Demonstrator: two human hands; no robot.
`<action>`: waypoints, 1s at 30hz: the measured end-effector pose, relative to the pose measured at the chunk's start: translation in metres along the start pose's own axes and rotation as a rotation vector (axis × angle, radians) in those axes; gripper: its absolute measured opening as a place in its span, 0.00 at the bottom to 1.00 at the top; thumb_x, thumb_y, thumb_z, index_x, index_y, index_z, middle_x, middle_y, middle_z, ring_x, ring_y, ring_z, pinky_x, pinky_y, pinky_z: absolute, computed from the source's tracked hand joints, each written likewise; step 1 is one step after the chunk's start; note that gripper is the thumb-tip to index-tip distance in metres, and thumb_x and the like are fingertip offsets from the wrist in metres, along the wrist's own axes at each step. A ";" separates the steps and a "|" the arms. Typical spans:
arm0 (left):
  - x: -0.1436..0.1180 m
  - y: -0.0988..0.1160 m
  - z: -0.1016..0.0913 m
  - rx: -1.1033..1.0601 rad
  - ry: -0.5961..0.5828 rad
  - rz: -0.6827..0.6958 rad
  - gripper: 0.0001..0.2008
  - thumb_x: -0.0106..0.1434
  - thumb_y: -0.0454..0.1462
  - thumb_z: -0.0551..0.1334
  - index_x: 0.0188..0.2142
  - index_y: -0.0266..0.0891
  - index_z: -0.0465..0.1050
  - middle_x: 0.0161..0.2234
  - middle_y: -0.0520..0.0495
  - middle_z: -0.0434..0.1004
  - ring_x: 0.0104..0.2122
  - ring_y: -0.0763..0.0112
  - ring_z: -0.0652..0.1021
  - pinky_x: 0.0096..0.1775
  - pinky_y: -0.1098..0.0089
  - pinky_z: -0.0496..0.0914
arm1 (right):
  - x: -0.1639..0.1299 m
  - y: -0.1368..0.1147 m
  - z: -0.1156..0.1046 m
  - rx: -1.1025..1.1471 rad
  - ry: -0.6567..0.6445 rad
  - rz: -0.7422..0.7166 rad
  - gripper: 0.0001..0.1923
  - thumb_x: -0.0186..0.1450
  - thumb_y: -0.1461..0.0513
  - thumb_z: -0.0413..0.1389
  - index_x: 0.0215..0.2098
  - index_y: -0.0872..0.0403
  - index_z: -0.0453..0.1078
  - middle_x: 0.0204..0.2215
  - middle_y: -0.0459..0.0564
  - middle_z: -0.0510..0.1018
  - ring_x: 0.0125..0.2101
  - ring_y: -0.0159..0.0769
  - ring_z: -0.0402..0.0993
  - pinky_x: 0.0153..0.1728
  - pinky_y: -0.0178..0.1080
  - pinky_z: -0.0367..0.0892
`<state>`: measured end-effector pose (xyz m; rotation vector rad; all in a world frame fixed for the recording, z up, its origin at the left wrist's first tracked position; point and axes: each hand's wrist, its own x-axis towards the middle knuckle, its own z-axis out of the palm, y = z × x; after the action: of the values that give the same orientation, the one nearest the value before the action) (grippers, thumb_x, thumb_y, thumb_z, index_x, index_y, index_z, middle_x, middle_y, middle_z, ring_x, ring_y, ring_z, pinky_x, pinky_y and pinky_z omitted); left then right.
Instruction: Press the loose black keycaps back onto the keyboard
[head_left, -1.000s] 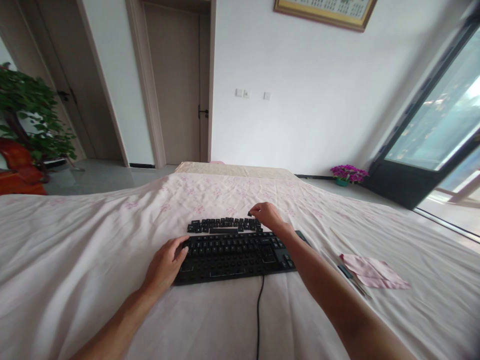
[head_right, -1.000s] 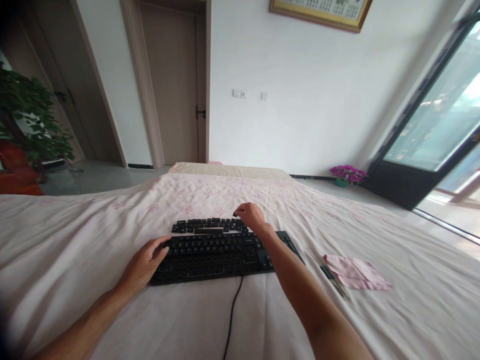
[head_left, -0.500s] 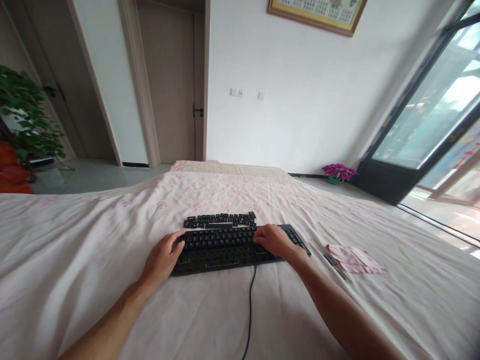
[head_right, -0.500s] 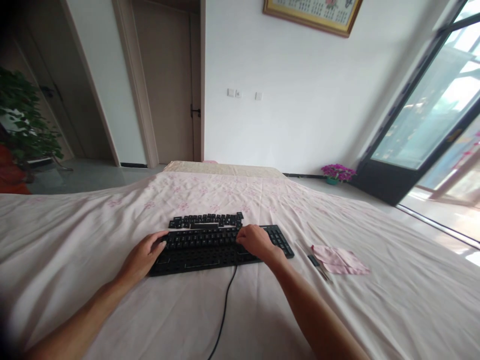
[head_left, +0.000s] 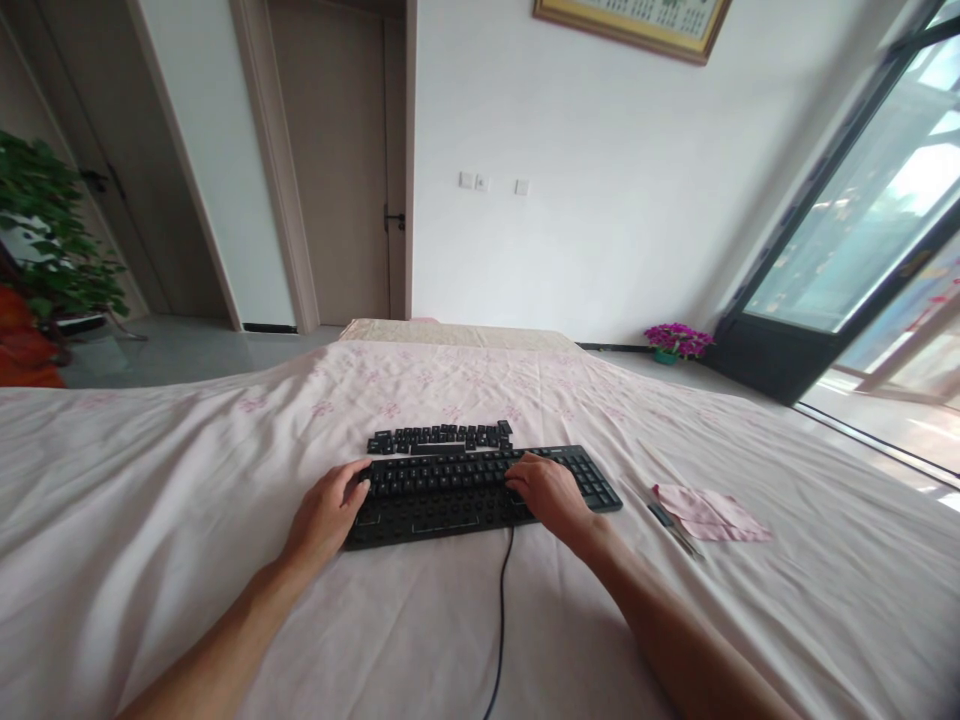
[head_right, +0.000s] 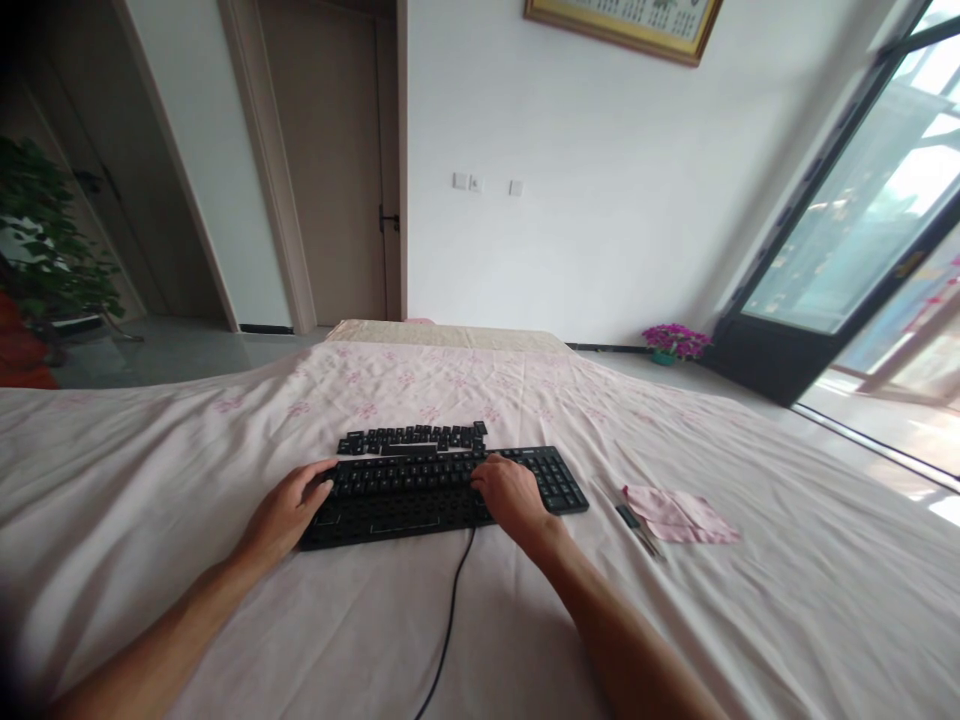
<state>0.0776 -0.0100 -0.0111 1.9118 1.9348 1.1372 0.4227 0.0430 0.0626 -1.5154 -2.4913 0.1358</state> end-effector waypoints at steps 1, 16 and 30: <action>0.000 0.000 0.000 0.002 -0.001 -0.002 0.19 0.65 0.42 0.51 0.53 0.42 0.67 0.51 0.45 0.74 0.51 0.63 0.74 0.54 0.61 0.66 | 0.000 0.001 0.000 0.005 -0.008 -0.007 0.12 0.66 0.60 0.50 0.39 0.48 0.77 0.39 0.47 0.78 0.39 0.35 0.73 0.40 0.33 0.61; 0.000 -0.001 0.002 0.000 0.023 0.020 0.19 0.64 0.42 0.52 0.52 0.42 0.69 0.50 0.46 0.75 0.50 0.63 0.75 0.54 0.62 0.67 | 0.003 0.008 0.007 0.006 -0.002 0.096 0.12 0.61 0.60 0.55 0.42 0.47 0.75 0.40 0.46 0.78 0.41 0.37 0.73 0.40 0.34 0.60; 0.000 0.002 0.000 0.005 0.011 0.006 0.19 0.64 0.42 0.52 0.52 0.41 0.69 0.51 0.45 0.74 0.50 0.63 0.75 0.54 0.62 0.67 | 0.002 0.008 0.005 0.013 0.056 0.102 0.12 0.64 0.59 0.52 0.44 0.47 0.74 0.42 0.46 0.76 0.41 0.36 0.73 0.39 0.33 0.60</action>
<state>0.0789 -0.0106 -0.0098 1.9194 1.9403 1.1478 0.4271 0.0485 0.0561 -1.6190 -2.3661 0.1234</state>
